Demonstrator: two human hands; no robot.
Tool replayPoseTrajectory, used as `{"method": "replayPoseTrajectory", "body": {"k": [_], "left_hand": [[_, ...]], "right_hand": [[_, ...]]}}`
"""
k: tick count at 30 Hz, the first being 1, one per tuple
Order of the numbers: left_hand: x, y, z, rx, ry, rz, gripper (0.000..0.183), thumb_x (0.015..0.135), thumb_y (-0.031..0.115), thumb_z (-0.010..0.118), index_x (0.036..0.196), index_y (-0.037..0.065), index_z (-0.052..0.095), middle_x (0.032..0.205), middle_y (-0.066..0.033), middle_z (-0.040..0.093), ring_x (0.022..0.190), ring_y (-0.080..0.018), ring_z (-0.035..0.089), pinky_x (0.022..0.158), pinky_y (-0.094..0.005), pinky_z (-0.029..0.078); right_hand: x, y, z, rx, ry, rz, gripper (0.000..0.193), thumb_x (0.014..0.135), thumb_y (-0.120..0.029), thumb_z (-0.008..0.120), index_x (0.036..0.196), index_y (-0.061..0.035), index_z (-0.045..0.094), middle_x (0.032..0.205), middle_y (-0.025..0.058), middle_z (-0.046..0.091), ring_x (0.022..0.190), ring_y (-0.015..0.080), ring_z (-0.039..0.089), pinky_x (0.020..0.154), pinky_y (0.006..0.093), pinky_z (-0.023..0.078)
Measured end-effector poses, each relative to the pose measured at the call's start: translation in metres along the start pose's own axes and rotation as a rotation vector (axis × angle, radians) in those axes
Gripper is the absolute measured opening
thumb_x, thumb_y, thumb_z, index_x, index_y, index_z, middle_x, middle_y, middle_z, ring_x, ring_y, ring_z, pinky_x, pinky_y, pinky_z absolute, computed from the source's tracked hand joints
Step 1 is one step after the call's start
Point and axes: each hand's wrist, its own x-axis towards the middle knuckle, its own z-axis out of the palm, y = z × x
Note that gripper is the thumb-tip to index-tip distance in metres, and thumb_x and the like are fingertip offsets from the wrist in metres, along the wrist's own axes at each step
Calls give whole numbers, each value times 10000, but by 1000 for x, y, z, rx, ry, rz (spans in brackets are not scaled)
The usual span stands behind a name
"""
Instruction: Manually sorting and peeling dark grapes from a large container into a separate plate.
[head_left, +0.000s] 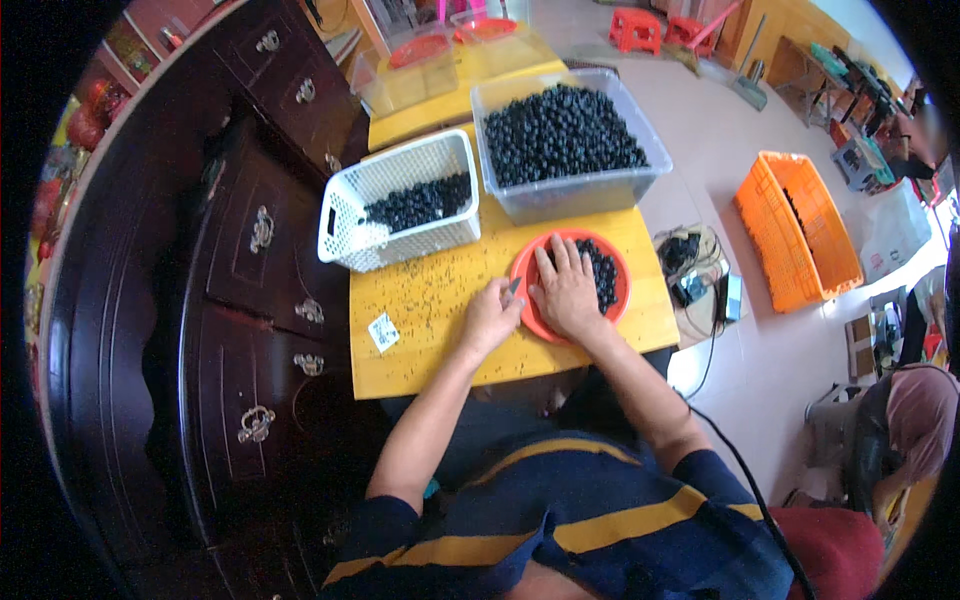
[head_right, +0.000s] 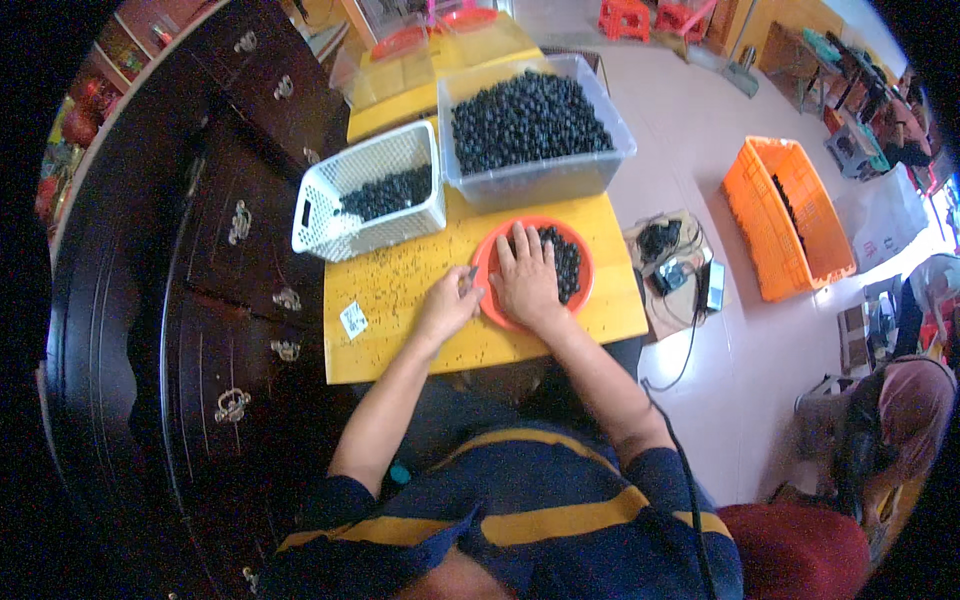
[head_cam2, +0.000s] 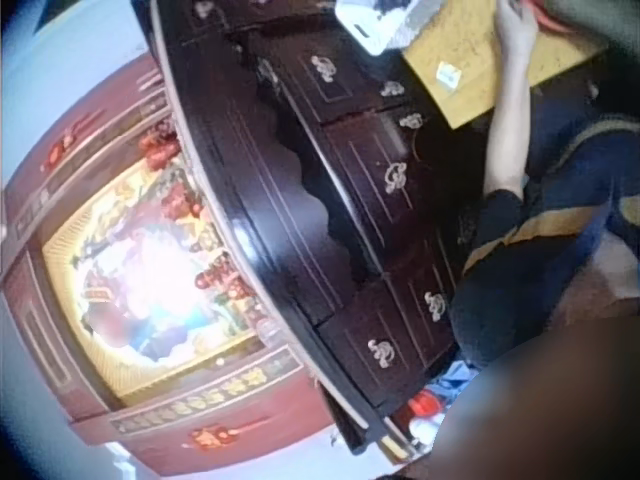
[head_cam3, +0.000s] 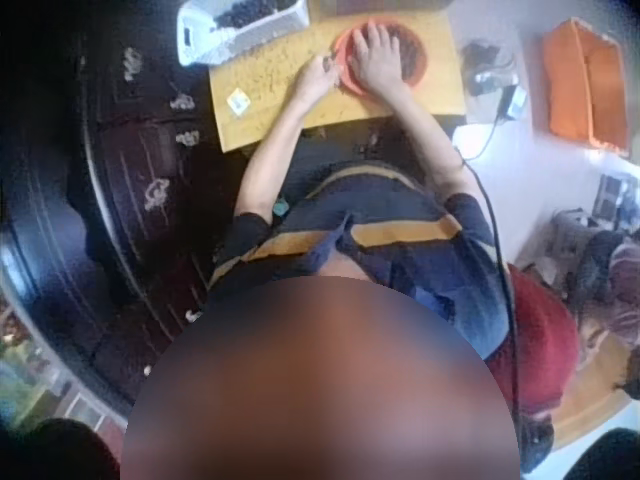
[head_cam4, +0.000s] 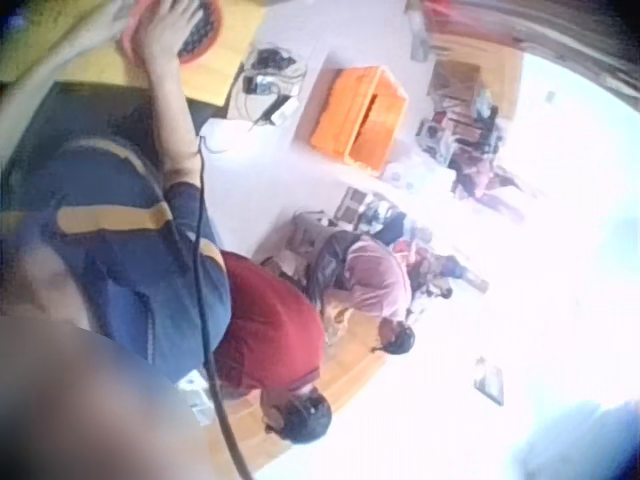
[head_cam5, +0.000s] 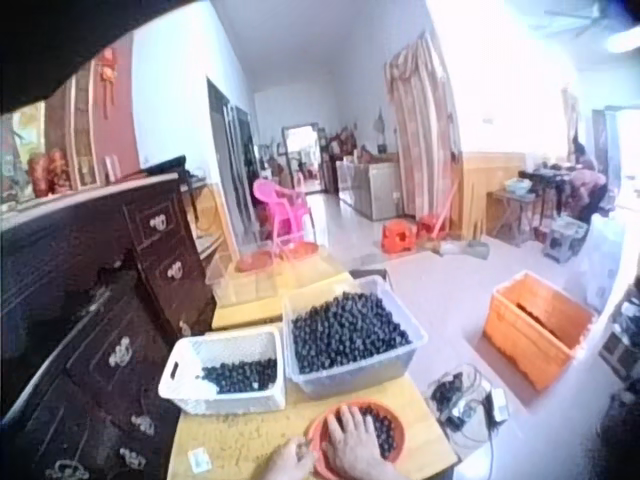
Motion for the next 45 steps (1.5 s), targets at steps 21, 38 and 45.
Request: {"method": "replayPoseTrajectory", "body": {"k": [21, 38, 45], "left_hand": [[5, -4, 6, -12, 19, -39, 327, 893, 151, 654, 1164, -14, 572, 862, -85, 667, 692, -163, 657, 648, -338, 537], [6, -9, 11, -119, -36, -114, 328, 888, 139, 643, 1172, -10, 571, 829, -49, 639, 657, -136, 606, 602, -313, 508], [4, -15, 16, -219, -4, -87, 352, 881, 136, 644, 1190, -18, 571, 830, -51, 639, 653, -129, 601, 599, -301, 505]], "right_hand": [[-10, -1, -14, 19, 38, -106, 395, 874, -347, 647, 1176, -94, 619, 1287, 149, 554, 1282, 332, 461, 1058, 505, 378], [-11, -4, -12, 49, -39, -60, 438, 891, -367, 641, 1244, -110, 603, 1310, 147, 543, 1272, 337, 482, 1035, 507, 413], [-8, 3, -11, 126, -92, -201, 277, 901, -287, 623, 1105, -100, 601, 1101, 170, 596, 1054, 337, 622, 806, 447, 566]]}}
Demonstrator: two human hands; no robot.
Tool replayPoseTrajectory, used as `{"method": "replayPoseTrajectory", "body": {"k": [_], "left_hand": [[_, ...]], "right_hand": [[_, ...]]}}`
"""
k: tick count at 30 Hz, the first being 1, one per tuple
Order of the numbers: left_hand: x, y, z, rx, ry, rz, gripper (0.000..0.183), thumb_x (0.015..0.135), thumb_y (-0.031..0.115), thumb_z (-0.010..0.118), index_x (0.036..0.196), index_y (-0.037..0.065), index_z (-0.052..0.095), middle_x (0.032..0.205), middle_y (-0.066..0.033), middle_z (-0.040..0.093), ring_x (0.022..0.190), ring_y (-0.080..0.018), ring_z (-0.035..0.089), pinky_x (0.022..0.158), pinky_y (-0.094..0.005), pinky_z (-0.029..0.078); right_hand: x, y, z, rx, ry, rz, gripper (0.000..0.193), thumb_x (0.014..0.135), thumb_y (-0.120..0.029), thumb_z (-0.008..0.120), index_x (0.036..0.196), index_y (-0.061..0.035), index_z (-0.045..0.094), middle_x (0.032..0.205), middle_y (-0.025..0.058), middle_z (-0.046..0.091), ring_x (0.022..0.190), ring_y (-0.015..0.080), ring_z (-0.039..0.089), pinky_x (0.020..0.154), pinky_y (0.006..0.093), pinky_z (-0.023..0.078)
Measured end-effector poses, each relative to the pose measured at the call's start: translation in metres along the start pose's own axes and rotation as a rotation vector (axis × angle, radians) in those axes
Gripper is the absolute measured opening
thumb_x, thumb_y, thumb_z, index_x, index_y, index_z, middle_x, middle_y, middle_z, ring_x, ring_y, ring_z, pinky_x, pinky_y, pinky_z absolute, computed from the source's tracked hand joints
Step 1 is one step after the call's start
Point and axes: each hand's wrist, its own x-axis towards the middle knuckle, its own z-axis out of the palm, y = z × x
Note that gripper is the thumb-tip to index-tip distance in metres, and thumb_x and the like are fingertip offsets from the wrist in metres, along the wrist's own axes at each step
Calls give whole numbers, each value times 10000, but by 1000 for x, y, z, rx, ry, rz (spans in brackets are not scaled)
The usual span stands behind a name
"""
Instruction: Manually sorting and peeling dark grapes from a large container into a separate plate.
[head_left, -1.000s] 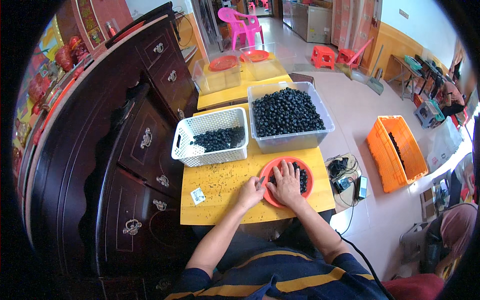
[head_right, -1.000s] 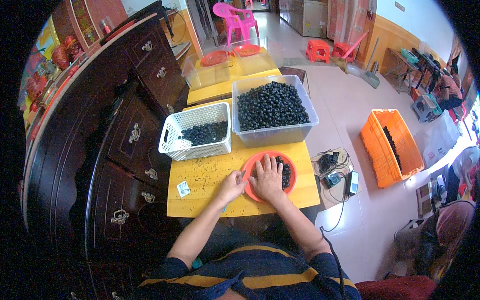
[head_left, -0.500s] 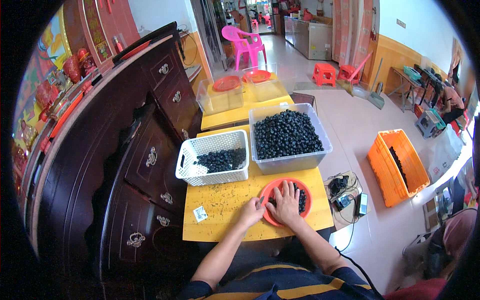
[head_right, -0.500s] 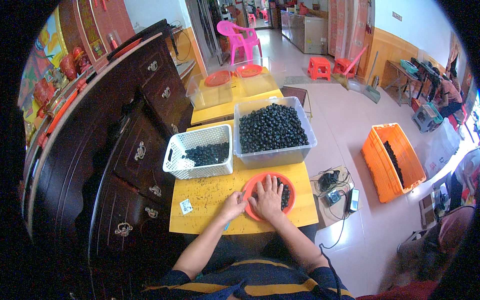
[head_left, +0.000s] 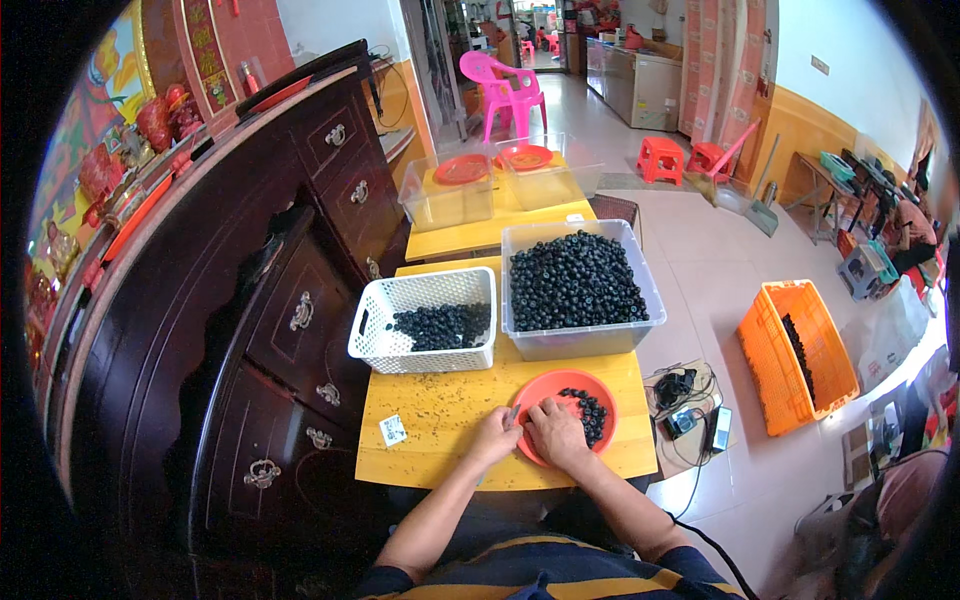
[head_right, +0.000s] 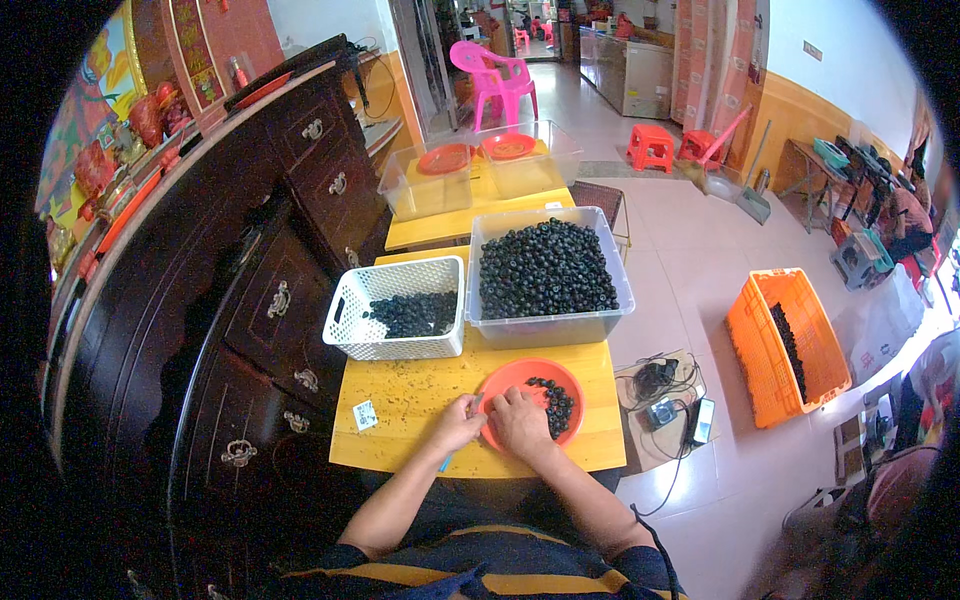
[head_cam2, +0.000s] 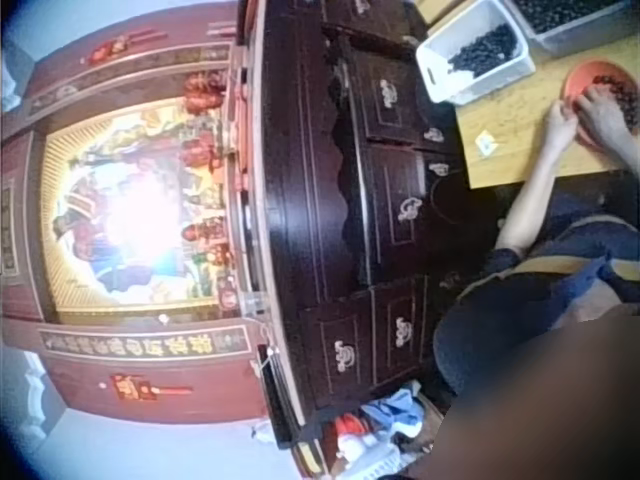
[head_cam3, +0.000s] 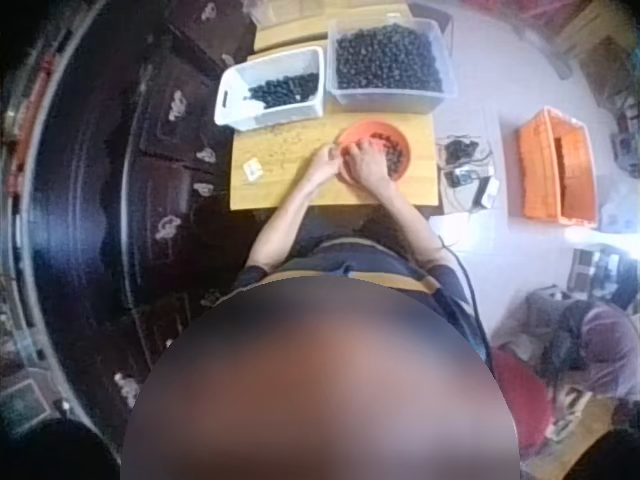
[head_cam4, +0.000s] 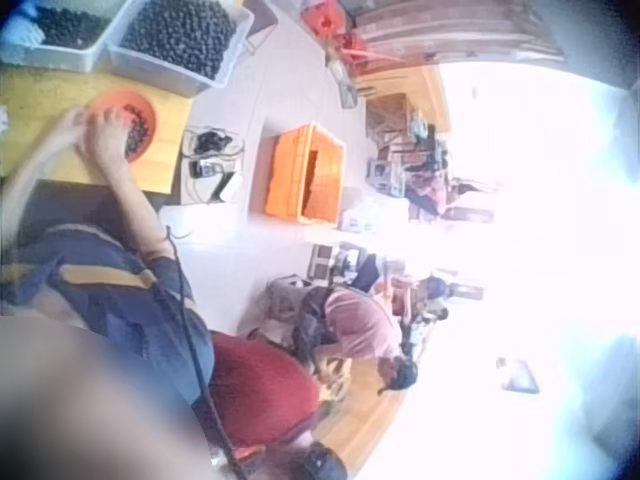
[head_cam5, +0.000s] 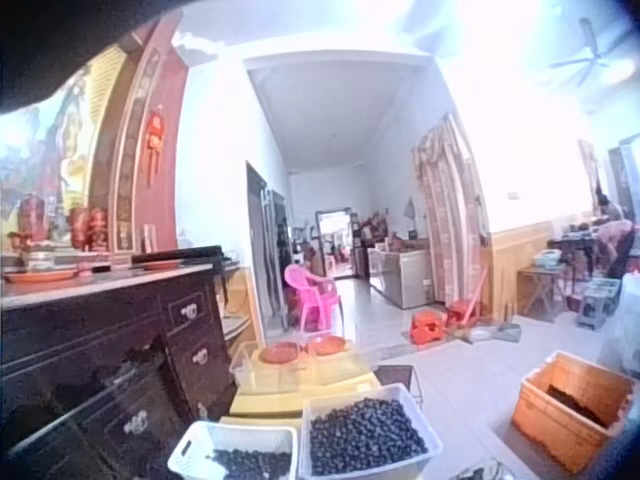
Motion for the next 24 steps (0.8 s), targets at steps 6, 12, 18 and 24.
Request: {"method": "replayPoseTrajectory", "body": {"k": [6, 12, 18, 24], "left_hand": [[0, 4, -1, 123, -9, -12, 352, 882, 132, 637, 1193, -18, 571, 815, -52, 636, 651, -133, 601, 602, -306, 504], [-3, 3, 1, 71, 40, -75, 310, 830, 211, 663, 1063, 12, 622, 824, -103, 653, 748, -235, 635, 708, -385, 514], [-4, 5, 1, 57, 58, -30, 280, 838, 200, 649, 1044, 12, 613, 799, -104, 629, 763, -239, 641, 703, -398, 511], [-10, 19, -1, 122, 20, -73, 230, 845, 185, 647, 985, 10, 595, 767, -91, 625, 700, -211, 652, 654, -378, 518]], "right_hand": [[6, 1, 3, 45, -44, 27, 265, 947, -305, 578, 1040, -60, 531, 987, 186, 641, 880, 351, 694, 705, 457, 586], [9, -3, -4, 52, -115, 54, 268, 958, -310, 556, 1017, -54, 504, 907, 189, 688, 826, 355, 704, 694, 468, 574], [11, -1, -3, 41, -108, 32, 260, 960, -312, 552, 1005, -60, 500, 806, 189, 693, 723, 364, 705, 618, 484, 571], [14, 6, -9, 113, -38, 119, 253, 957, -315, 566, 986, -66, 528, 737, 203, 687, 688, 379, 701, 588, 506, 562]]}}
